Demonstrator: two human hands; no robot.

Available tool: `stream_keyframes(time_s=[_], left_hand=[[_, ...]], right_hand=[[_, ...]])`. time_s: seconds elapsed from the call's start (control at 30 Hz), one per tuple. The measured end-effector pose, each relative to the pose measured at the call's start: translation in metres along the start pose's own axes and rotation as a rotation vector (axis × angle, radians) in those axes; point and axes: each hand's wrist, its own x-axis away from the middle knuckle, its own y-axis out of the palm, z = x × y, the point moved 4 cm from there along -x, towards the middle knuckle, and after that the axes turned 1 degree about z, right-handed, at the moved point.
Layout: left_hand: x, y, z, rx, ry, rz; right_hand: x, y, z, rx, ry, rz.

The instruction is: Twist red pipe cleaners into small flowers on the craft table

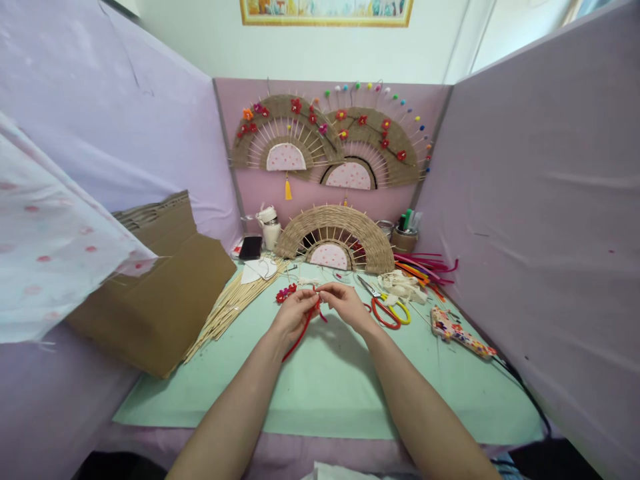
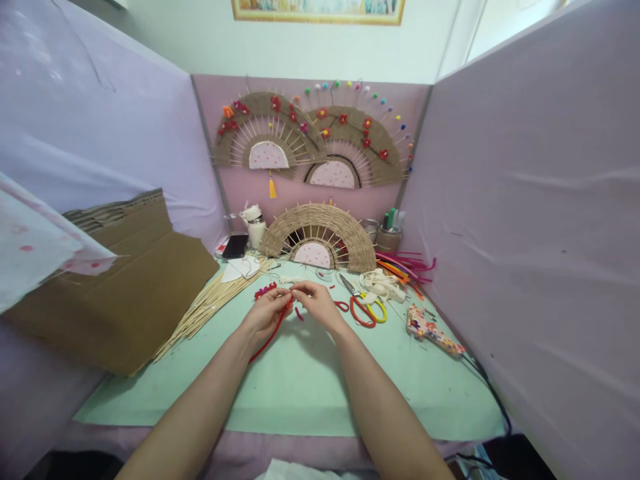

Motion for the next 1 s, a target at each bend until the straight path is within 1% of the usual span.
stream_keyframes(time_s=[0.1,0.17,0.27,0.37,0.47,0.53,0.73,0.83,1.0], left_hand=[[0.0,0.002,0.002,-0.065,0.064,0.026],[-0.001,0.002,0.004,-0.137,0.119,0.063],[0.0,0.001,0.008,-0.288,0.274,0.142],[0.004,0.003,0.012,-0.48,0.44,0.167],[0.009,0.008,0.012,-0.645,0.538,0.154],[0.011,0.01,0.011,-0.703,0.561,0.137],[0.008,0.009,0.007,-0.728,0.548,0.117],[0.006,0.008,0.005,-0.793,0.543,0.109],[0.005,0.008,0.003,-0.851,0.518,0.116]], right_hand=[[-0.001,-0.001,0.0,-0.006,0.022,0.001],[-0.001,-0.003,-0.001,-0.016,0.048,0.029],[0.0,-0.007,-0.003,-0.009,0.091,0.075],[0.002,-0.007,-0.006,0.005,0.12,0.05],[0.002,-0.007,-0.005,-0.017,0.15,0.007],[0.002,-0.008,-0.002,-0.045,0.173,-0.006],[0.002,-0.01,0.004,-0.06,0.21,-0.045],[0.003,-0.01,0.002,-0.007,0.198,-0.059],[0.003,-0.01,0.0,0.111,0.167,-0.017]])
